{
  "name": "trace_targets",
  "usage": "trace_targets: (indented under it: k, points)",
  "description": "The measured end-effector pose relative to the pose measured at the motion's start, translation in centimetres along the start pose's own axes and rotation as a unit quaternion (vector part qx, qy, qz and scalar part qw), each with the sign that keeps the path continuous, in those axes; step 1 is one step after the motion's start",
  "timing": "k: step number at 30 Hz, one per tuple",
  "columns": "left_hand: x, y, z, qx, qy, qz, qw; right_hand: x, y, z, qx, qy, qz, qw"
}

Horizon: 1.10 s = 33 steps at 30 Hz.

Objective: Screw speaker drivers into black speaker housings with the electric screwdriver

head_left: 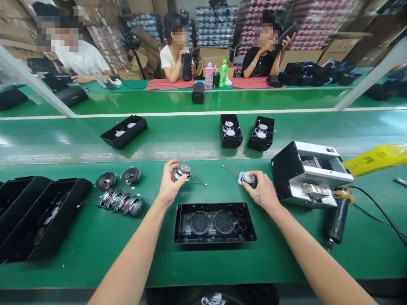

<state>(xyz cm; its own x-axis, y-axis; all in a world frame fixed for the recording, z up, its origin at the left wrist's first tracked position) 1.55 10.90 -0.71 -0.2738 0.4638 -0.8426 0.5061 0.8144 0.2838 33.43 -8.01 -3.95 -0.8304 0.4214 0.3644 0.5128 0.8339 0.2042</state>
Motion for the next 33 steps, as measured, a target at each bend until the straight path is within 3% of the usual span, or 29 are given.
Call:
trace_targets:
  k: [3, 6, 13, 18, 22, 25, 29, 33]
  points:
    - [1.2, -2.5, -0.5, -0.001, 0.015, -0.009, 1.0, 0.0, 0.1, -1.1, 0.034, -0.038, -0.02, 0.998]
    - [0.8, -4.0, -2.2, 0.033, 0.061, -0.004, 0.998, 0.2, 0.8, -2.2, 0.077, -0.059, -0.027, 0.995]
    - [-1.3, -3.9, -4.7, 0.127, 0.181, -0.012, 0.975, 1.3, 2.5, -4.9, 0.134, 0.027, -0.005, 0.991]
    - [-0.7, -3.5, -5.0, 0.148, 0.2, -0.019, 0.968, 4.6, -0.8, -9.2, 0.113, 0.152, -0.028, 0.982]
    - [-0.9, -3.5, -5.6, 0.135, 0.186, -0.033, 0.973, 8.1, -5.3, -11.3, 0.156, 0.168, -0.129, 0.965]
    - [-2.7, -4.4, -7.3, 0.086, 0.176, -0.053, 0.979, 9.6, -8.0, -10.9, 0.162, 0.103, -0.231, 0.954]
    - [-6.8, -6.9, -9.7, 0.036, 0.082, -0.095, 0.991, 9.6, -9.5, -8.7, 0.147, 0.009, -0.26, 0.954]
    - [-9.8, -8.8, -8.3, 0.15, 0.006, -0.046, 0.988, 9.2, -10.0, -7.0, 0.163, -0.026, -0.26, 0.951]
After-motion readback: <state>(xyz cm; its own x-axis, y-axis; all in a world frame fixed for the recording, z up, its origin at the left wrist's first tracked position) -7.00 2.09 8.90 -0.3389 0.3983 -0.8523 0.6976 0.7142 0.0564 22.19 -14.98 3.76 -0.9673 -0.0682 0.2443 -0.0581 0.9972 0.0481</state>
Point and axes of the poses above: each hand's wrist, its own y-axis towards the middle knuckle, its own z-axis out of the palm, x = y × z, the point moved 2 cm from there along y, towards the middle knuckle, and after that the axes turned 12 degrees about -y, right-handed, at the moved point
